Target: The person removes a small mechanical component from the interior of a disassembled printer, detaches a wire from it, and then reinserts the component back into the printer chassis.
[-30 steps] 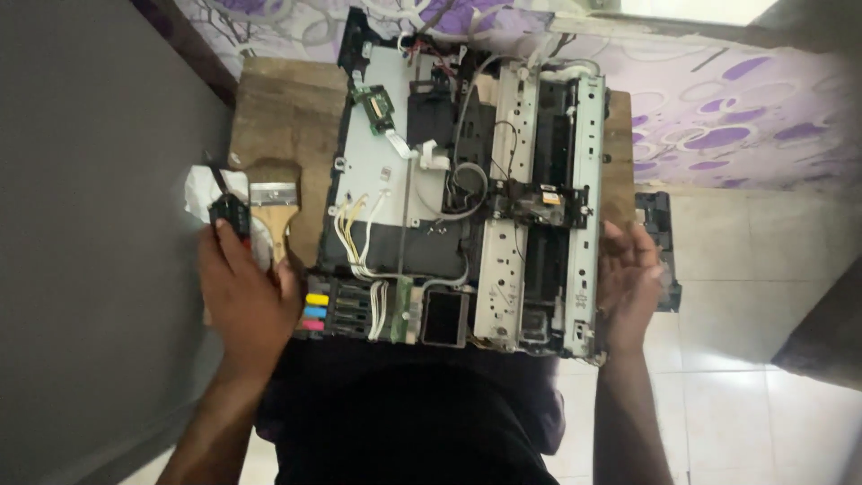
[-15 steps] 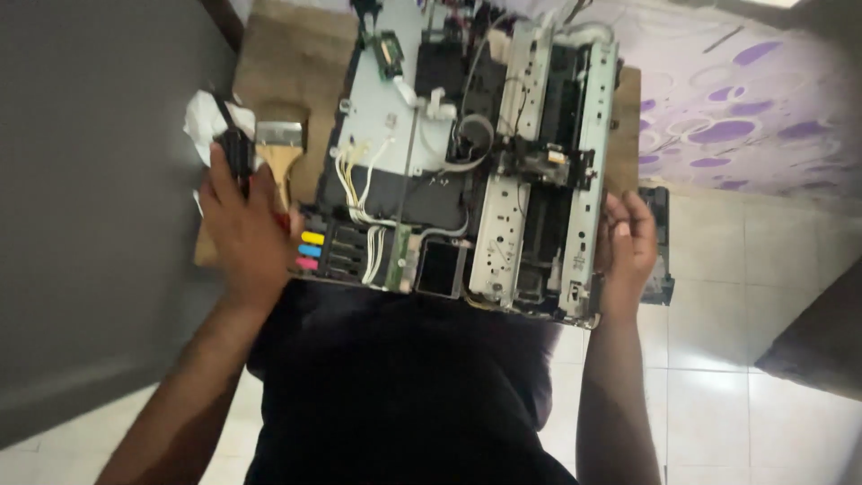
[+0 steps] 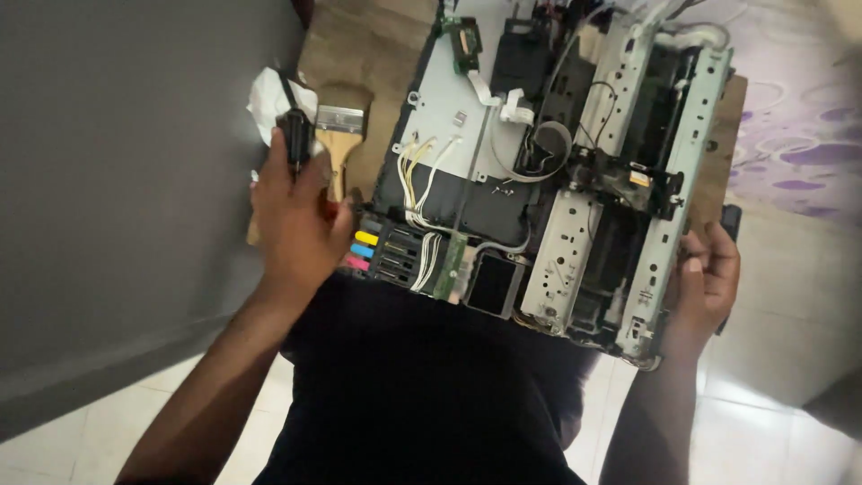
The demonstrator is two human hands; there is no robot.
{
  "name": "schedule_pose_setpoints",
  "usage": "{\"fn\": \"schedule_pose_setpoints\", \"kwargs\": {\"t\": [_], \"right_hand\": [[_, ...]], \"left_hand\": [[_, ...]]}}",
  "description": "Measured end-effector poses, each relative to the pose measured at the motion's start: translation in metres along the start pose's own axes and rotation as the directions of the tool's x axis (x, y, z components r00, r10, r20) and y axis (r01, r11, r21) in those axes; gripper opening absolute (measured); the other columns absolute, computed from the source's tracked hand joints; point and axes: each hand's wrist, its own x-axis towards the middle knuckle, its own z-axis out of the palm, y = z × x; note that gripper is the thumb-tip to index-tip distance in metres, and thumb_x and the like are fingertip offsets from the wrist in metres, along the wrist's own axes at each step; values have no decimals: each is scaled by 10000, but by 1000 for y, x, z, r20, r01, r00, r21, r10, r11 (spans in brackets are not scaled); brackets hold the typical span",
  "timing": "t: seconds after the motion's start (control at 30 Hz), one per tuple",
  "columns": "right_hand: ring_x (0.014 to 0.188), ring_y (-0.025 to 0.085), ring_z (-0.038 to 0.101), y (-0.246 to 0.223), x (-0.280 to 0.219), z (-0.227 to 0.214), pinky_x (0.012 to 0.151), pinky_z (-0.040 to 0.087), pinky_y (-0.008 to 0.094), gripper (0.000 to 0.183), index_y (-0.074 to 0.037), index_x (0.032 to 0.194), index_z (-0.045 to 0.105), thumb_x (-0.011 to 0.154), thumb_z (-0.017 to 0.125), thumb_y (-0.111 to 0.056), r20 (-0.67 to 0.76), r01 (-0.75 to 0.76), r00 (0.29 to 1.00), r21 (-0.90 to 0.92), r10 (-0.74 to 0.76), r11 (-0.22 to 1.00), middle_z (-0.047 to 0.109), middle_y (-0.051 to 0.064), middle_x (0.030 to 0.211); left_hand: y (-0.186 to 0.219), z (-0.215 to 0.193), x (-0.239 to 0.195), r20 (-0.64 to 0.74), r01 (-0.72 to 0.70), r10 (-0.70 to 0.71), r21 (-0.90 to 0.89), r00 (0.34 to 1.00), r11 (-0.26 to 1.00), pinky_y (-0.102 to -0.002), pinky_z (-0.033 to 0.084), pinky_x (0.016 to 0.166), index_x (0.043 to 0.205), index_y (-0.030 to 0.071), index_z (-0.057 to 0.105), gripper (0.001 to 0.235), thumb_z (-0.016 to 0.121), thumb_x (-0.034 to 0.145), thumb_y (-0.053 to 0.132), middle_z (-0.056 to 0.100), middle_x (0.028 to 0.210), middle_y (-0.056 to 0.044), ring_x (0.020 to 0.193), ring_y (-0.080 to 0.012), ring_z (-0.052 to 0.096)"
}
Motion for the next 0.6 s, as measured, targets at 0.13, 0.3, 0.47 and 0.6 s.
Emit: {"fn": "schedule_pose_setpoints", "kwargs": {"t": [0.13, 0.3, 0.47, 0.6], "right_hand": [[1166, 91, 585, 14, 9, -3, 1047, 483, 237, 491, -101, 1465, 484, 1046, 577, -341, 10, 60, 998, -41, -60, 997, 599, 2, 1247], [935, 76, 530, -23, 22, 22, 877, 445, 207, 369, -90, 1333, 604, 978, 537, -160, -111, -76, 993, -262, 48, 962, 589, -29, 1030], [1074, 114, 665, -33, 40, 32, 933, 538, 248, 276, -108, 1220, 651, 984, 534, -189, -117, -124, 988, -248, 97, 961, 713, 42, 1247], [1017, 152, 647, -21, 35, 39, 912, 544, 266, 245, -59, 1207, 672, 987, 574, -18, -157, 15, 984, -397, -84, 917, 705, 67, 1134]], "left_hand": [[-10, -11, 9, 31, 95, -91, -176, 995, 980, -643, 352, 1141, 1481, -78, 465, 657, 706, 905, 128, 401, 1570, -315, 1434, -495, 424], [-23, 5, 16, -31, -15, 5, -321, 1000, 947, -547, 352, 1240, 1485, -132, 402, 600, 654, 961, 16, 317, 1559, -333, 1472, -515, 368], [-23, 9, 18, -6, 76, -81, -281, 997, 957, -569, 401, 1176, 1460, -145, 443, 619, 652, 923, 78, 352, 1560, -341, 1447, -510, 401], [-28, 15, 15, -56, 18, -33, -253, 998, 967, -574, 402, 1192, 1479, -124, 440, 604, 654, 951, 76, 359, 1559, -324, 1444, -503, 411]]}}
